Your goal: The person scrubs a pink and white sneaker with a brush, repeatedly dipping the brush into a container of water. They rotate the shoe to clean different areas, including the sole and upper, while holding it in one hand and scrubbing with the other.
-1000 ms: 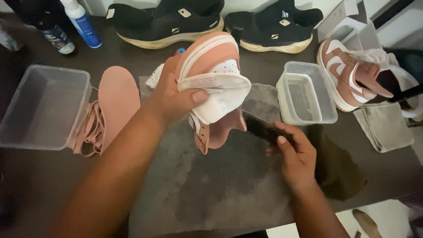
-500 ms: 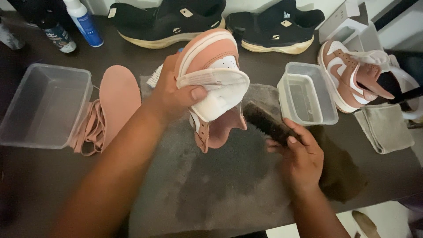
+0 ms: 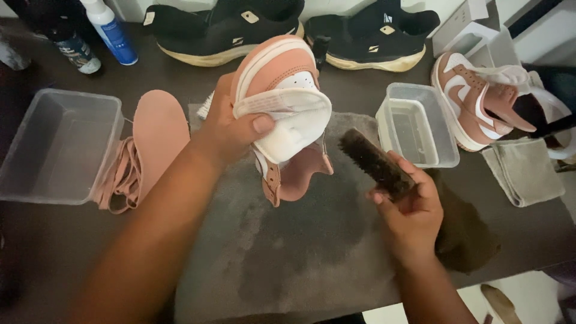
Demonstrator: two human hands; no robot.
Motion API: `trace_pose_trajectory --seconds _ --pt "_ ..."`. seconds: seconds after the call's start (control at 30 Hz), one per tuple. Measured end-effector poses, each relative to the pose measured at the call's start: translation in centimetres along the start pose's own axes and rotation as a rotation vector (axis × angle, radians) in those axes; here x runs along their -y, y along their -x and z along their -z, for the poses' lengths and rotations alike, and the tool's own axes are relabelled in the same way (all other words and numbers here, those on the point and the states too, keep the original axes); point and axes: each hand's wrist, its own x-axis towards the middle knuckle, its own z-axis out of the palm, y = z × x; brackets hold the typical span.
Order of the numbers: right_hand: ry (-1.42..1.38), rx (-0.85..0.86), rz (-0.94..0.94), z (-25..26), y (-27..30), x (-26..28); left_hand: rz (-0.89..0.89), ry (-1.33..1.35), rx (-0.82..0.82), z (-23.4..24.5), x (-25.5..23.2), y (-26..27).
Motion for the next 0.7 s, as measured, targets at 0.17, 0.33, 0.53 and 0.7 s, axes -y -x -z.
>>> trace_pose_trajectory --seconds 0.17,0.33,0.53,0.7 --pt "0.022 -0.065 -0.025 -0.7 0.1 1.2 -0.022 0.002 0.012 -0.1 -0.3 0.1" --pt "-0.059 -0.155 -0.020 0.6 0.2 -1.1 0.008 0.028 -0.006 0.0 0.2 0.1" --pt "-0.046 -0.171 0.072 3.1 -0.2 -3.8 -0.028 -0.034 0.012 0.0 -0.2 0.1" --pt "0.200 -0.114 0.095 3.6 -0.2 -4.3 0.018 0.018 -0.022 -0.6 -0.5 0.2"
